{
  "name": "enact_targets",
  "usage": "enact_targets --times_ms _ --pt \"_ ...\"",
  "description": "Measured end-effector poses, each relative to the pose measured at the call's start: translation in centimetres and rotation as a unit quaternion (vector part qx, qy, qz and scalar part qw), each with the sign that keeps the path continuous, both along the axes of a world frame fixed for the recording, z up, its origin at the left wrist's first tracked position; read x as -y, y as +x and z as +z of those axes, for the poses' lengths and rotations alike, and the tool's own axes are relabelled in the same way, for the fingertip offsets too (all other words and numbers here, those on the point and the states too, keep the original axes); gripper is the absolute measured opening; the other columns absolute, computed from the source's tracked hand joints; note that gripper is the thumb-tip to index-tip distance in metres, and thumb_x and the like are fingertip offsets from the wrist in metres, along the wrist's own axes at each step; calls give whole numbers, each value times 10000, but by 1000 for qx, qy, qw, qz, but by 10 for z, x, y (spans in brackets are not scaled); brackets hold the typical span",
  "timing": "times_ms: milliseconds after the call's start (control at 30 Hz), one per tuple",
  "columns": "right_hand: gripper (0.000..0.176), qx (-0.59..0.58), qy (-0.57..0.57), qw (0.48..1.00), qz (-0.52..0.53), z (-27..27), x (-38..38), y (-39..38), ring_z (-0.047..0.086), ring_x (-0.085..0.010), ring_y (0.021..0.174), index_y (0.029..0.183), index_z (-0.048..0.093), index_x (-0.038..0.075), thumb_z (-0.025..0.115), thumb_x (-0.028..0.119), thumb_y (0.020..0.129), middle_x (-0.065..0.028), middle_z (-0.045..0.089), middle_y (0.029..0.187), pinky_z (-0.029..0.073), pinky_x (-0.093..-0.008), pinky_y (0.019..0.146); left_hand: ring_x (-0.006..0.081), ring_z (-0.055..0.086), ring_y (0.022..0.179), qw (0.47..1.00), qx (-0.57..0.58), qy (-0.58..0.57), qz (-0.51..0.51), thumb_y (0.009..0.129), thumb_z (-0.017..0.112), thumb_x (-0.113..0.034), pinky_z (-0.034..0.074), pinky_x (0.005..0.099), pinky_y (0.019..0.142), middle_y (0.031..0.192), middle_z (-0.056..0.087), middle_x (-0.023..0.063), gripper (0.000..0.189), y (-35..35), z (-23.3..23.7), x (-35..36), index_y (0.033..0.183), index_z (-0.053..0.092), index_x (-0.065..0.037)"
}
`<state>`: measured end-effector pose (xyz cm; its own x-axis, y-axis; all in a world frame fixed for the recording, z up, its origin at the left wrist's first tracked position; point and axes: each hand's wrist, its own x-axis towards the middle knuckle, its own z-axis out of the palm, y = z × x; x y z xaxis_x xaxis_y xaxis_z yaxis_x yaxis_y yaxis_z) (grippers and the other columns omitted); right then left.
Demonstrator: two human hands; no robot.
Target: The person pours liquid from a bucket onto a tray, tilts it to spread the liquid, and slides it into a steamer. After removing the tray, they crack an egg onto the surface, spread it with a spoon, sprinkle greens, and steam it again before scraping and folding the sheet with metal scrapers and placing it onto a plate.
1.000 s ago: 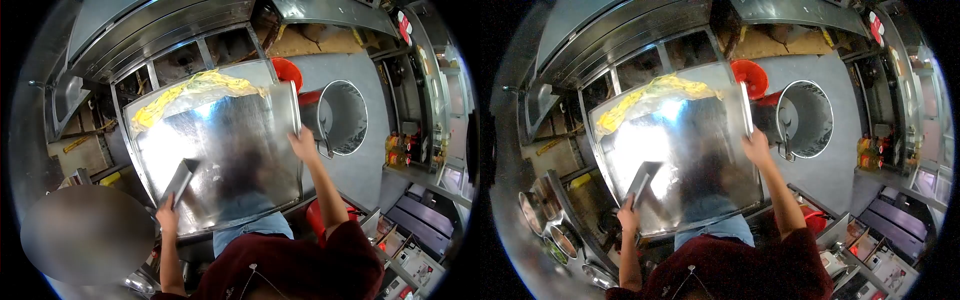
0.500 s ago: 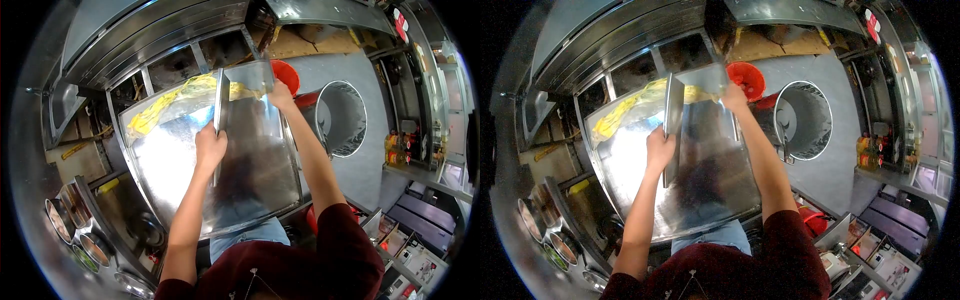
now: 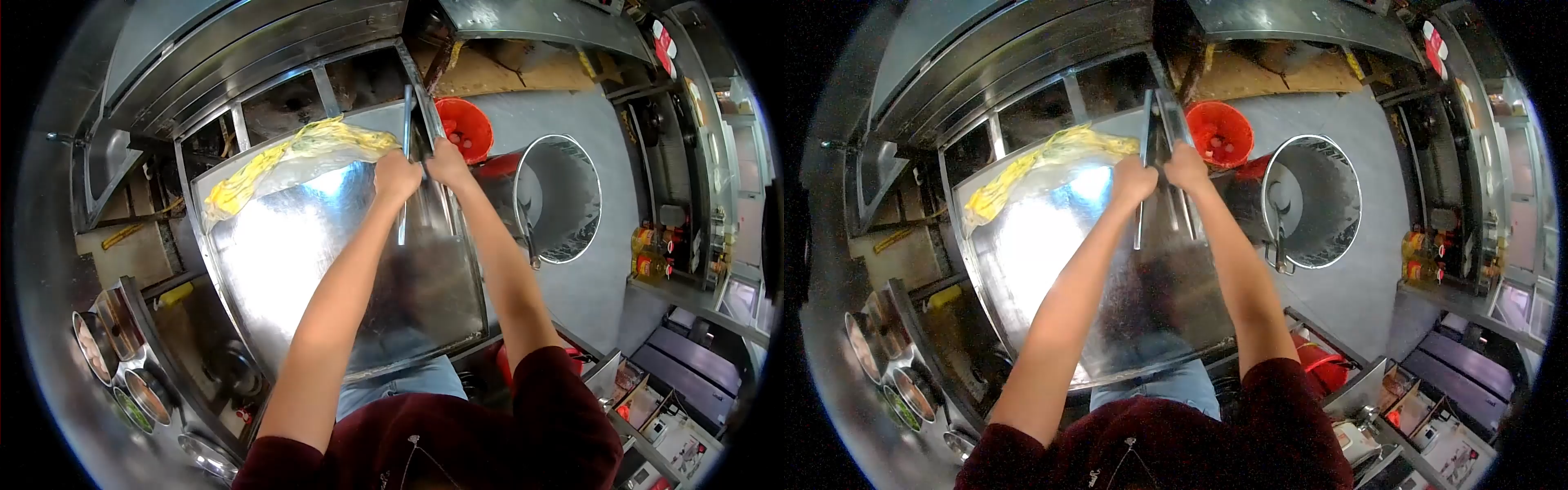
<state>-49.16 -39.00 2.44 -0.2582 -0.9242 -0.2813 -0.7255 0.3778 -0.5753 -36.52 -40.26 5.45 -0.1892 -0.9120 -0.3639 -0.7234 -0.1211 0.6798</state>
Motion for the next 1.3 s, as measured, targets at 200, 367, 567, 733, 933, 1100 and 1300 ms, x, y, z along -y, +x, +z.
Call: enact_targets --times_ms 200,367,567,733,933,1100,1300 --pt "247 54 -46 997 13 11 -6 37 530 -407 836 865 495 -56 517 53 645 -277 554 834 426 -435 738 428 533 816 998 -37 -22 37 639 499 -164 423 426 748 792 540 321 312 31 0 -2 776 560 110" --pt "303 74 -43 995 58 27 5 98 545 -377 847 923 499 -21 536 87 642 -247 566 844 441 -424 738 436 530 792 993 -46 -26 106 636 498 -169 424 422 721 757 534 321 296 98 10 -6 694 550 117" --pt "216 126 -28 987 91 64 14 186 548 -398 810 839 506 -49 519 53 650 -266 562 810 438 -439 729 203 553 570 974 -92 -40 203 650 496 -136 422 319 551 615 579 141 232 199 36 -12 760 588 47" --pt "247 106 -8 993 50 47 -1 141 548 -379 814 844 555 -39 512 119 658 -248 562 853 447 -405 706 216 520 519 979 -55 -11 194 664 494 -115 404 338 520 564 538 146 188 247 10 -23 721 549 56" --pt "325 153 57 982 -99 31 -43 -31 561 -194 663 929 510 -49 561 42 621 -122 578 763 440 -318 573 196 510 528 984 -102 61 133 652 490 -92 396 323 513 575 543 148 169 214 20 -36 701 546 60" --pt "345 270 144 945 -117 16 11 -35 551 -160 666 991 497 13 569 64 657 -86 567 759 441 -309 568 318 568 666 979 -184 -7 85 658 476 -141 431 369 626 687 572 224 253 152 24 -18 770 575 63" --pt "408 250 211 940 -100 17 18 -6 497 -143 816 1018 471 85 637 154 651 -22 533 878 391 -335 670 394 556 789 999 -3 -13 -37 647 488 -160 436 405 718 790 558 288 296 75 0 41 740 554 114"
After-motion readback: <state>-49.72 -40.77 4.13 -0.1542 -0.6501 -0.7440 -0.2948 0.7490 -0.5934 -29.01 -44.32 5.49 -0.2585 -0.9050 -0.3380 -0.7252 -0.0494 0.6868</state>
